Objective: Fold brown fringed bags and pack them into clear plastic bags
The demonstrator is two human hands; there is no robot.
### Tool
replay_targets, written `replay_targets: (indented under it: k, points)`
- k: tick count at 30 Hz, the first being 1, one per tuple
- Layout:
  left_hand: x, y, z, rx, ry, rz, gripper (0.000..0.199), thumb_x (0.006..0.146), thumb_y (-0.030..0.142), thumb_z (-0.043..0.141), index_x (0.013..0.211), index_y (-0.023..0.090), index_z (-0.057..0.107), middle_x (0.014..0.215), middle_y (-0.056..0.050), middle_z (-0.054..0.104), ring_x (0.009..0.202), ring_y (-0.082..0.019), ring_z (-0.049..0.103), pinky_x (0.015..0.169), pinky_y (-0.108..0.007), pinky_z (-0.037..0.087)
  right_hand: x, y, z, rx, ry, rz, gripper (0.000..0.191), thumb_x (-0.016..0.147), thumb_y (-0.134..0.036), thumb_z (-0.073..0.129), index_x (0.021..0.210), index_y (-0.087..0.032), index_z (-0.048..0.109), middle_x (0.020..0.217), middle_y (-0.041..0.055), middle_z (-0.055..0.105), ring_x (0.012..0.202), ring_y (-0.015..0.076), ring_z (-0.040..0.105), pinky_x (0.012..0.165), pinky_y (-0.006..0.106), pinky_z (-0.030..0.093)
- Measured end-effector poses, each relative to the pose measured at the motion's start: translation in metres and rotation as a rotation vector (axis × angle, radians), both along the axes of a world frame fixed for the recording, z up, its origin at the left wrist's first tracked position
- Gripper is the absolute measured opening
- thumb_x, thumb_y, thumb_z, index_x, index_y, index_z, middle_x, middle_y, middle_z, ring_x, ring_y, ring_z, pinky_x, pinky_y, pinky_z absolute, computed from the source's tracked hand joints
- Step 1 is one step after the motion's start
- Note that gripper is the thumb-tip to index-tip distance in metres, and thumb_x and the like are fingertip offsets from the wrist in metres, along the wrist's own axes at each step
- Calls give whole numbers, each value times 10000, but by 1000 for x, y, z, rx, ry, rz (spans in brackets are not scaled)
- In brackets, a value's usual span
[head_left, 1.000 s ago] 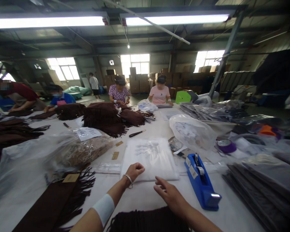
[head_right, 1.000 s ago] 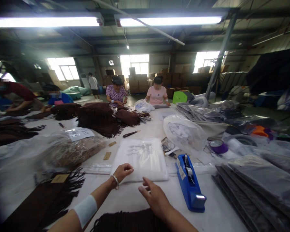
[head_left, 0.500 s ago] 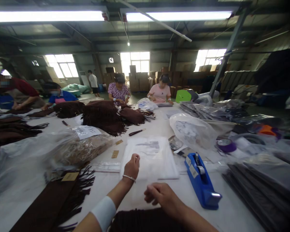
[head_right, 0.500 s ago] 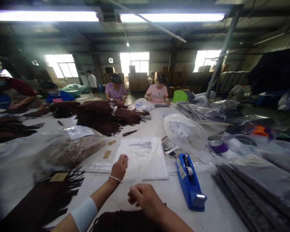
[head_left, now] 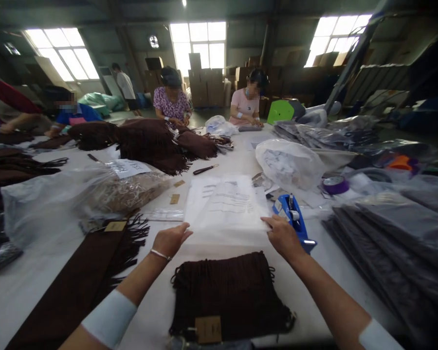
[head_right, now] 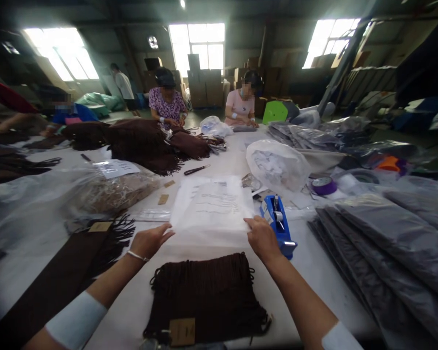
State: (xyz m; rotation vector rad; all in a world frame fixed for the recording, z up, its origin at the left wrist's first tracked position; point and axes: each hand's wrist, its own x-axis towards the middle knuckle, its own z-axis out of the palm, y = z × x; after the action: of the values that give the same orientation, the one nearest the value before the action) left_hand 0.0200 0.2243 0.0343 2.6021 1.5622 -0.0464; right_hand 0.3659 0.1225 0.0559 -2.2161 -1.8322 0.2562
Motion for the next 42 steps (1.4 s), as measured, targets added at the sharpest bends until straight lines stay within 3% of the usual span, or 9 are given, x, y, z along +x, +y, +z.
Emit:
replay_targets:
  k: [4, 8, 10, 13, 17, 23, 30, 35, 42]
  points:
    - [-9, -21, -6, 34, -233, 47, 435, 877, 560, 427, 1084, 219, 599, 754, -29, 647, 712, -171, 615, 653, -241, 410, -2, -18, -21, 37, 126, -55, 558, 685, -58, 397, 1205, -160, 572, 1185, 62, 607, 1098, 175, 543, 975, 297, 410]
    - [43, -30, 9, 48, -329, -270, 590, 812, 601, 506, 1222, 176, 517, 1054, -99, 604, 1010, -239, 530, 905, -337, 398, -20, -4, -18, 52, 260, -74, 565, 701, -90, 415, 1232, -216, 563, 1243, 47, 588, 1142, 206, 535, 997, 339, 402]
    - [66, -23, 10, -28, -219, -299, 513, 797, 489, 593, 1207, 187, 533, 1070, -103, 603, 1031, -257, 517, 908, -366, 403, -24, 4, -5, 36, 264, -87, 527, 735, -124, 435, 1229, -253, 567, 1223, 40, 605, 1121, 223, 556, 964, 350, 430]
    - [69, -3, 1, -99, -102, -181, 278, 794, 167, 556, 1062, 177, 627, 938, -103, 647, 947, -245, 569, 851, -351, 439, -16, 5, 11, 23, 204, -106, 523, 758, -132, 436, 1241, -298, 552, 1189, 29, 628, 1068, 235, 591, 923, 367, 458]
    - [25, 15, -12, -18, -120, 82, 435, 847, 114, 388, 1262, 111, 519, 935, -181, 646, 920, -292, 600, 830, -426, 449, 7, -13, -3, 123, 160, -206, 508, 781, -153, 432, 1262, -281, 535, 1219, 44, 605, 1093, 258, 570, 952, 412, 438]
    - [14, -2, -26, -728, -1021, 669, 369, 892, 304, 463, 1192, 101, 535, 883, -138, 686, 750, -215, 661, 631, -298, 524, 3, -23, -62, 240, 1170, -572, 629, 675, -214, 552, 1297, -253, 464, 983, 19, 666, 619, 137, 627, 606, 287, 554]
    - [69, 9, -42, -1114, -1361, 577, 206, 856, 171, 521, 1009, 50, 588, 1089, -186, 650, 938, -202, 663, 838, -328, 552, 2, -35, -79, 173, 1645, -540, 390, 661, -205, 612, 1050, -188, 594, 1025, 57, 674, 995, 217, 632, 928, 393, 505]
    - [28, 2, -60, -1240, -1345, 536, 316, 685, 301, 732, 889, 66, 677, 910, -140, 712, 882, -237, 671, 860, -380, 529, -8, -83, -97, -119, 1539, -516, 374, 708, -346, 642, 1038, -171, 651, 1072, 106, 674, 1115, 289, 567, 992, 439, 448]
    - [-23, -46, -67, -1097, -1390, 613, 317, 585, 275, 795, 821, 82, 709, 783, -54, 719, 758, -168, 652, 751, -238, 499, -34, -92, -97, -119, 1299, -603, 476, 742, -422, 609, 1157, -190, 612, 1141, 22, 655, 1226, 244, 470, 1083, 391, 322]
